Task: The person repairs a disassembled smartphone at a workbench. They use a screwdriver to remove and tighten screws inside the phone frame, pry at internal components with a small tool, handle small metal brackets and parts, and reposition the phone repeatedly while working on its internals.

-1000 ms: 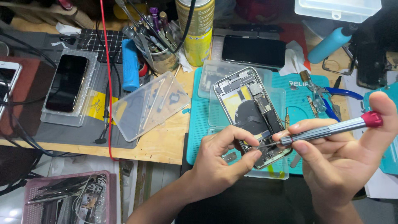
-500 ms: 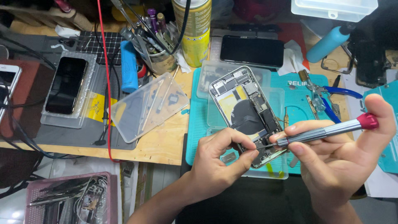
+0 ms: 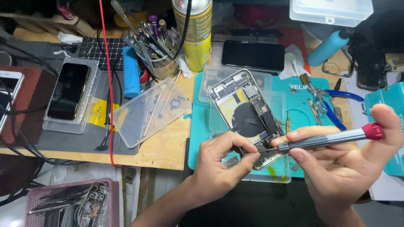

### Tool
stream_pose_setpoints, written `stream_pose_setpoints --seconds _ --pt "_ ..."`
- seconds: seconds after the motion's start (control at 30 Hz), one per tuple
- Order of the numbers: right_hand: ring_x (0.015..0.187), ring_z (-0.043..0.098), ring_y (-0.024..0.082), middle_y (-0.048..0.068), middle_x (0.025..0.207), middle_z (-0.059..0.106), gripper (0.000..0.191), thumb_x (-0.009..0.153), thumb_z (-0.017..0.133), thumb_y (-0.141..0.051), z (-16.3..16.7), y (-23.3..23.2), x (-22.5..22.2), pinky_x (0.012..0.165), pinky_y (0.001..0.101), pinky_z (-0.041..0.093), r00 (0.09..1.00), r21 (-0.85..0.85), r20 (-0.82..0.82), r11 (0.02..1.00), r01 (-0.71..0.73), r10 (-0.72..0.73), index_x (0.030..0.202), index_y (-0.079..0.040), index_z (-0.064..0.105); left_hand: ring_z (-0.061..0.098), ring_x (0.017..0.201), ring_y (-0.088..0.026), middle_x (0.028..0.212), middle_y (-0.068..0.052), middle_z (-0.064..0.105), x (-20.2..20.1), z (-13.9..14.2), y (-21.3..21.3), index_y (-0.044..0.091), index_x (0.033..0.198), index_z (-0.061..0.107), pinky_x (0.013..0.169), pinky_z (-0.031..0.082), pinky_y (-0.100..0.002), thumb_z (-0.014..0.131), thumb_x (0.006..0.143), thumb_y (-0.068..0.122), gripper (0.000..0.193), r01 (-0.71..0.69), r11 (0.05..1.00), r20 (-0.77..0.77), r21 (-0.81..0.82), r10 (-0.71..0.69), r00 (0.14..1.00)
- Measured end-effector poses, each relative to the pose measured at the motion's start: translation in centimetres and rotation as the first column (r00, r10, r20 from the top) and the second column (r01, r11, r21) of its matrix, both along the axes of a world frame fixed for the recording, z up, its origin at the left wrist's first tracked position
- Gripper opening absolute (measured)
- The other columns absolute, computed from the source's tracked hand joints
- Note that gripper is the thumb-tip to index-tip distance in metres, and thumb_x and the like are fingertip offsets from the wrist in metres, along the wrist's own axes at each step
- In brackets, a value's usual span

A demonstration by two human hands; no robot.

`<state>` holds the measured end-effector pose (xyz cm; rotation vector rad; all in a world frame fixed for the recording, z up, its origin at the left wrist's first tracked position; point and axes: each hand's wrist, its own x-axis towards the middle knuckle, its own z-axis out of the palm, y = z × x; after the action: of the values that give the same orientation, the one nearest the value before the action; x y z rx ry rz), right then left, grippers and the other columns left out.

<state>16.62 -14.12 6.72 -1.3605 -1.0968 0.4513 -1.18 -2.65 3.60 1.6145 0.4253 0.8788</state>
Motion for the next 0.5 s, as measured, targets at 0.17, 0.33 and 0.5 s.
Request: stream_pose_setpoints --seconds 0.17,0.33,0.5 --pt "0.095 0.077 0.038 0.031 0.108 0.066 0.098 0.094 0.063 0.015 0.09 0.12 0.03 0.093 0.0508 0.061 1.0 0.002 0.0 1.0 -0.009 0.009 0.162 -0.018 0.001 0.073 0.083 -0.014 0.091 -0.007 0.073 0.0 0.06 0.07 0.002 0.1 0.066 0.073 0.057 -0.028 0.076 0.094 0.003 0.012 0.007 1.0 -0.002 -0.001 -0.007 1.0" --pt "0.095 0.076 0.039 0.031 0.108 0.066 0.098 0.093 0.064 0.015 0.06 0.08 0.01 0.092 0.0504 0.062 1.0 0.002 0.0 1.0 -0.005 0.005 0.161 -0.017 0.001 0.073 0.083 -0.014 0.09 -0.007 0.073 0.08 0.08 0.06 0.003 0.1 0.066 0.073 0.057 -0.028 0.077 0.093 0.004 0.013 -0.003 1.0 -0.007 0.016 0.003 1.0" --pt "0.094 0.077 0.038 0.031 0.107 0.066 0.097 0.092 0.063 0.015 -0.08 0.06 0.02 0.092 0.0506 0.061 1.0 0.016 -0.031 1.0 -0.001 0.002 0.16 -0.017 0.001 0.073 0.082 -0.014 0.09 -0.007 0.073 0.11 0.06 0.06 0.003 0.1 0.067 0.073 0.057 -0.028 0.076 0.093 0.004 0.012 -0.011 1.0 -0.016 0.012 0.012 1.0"
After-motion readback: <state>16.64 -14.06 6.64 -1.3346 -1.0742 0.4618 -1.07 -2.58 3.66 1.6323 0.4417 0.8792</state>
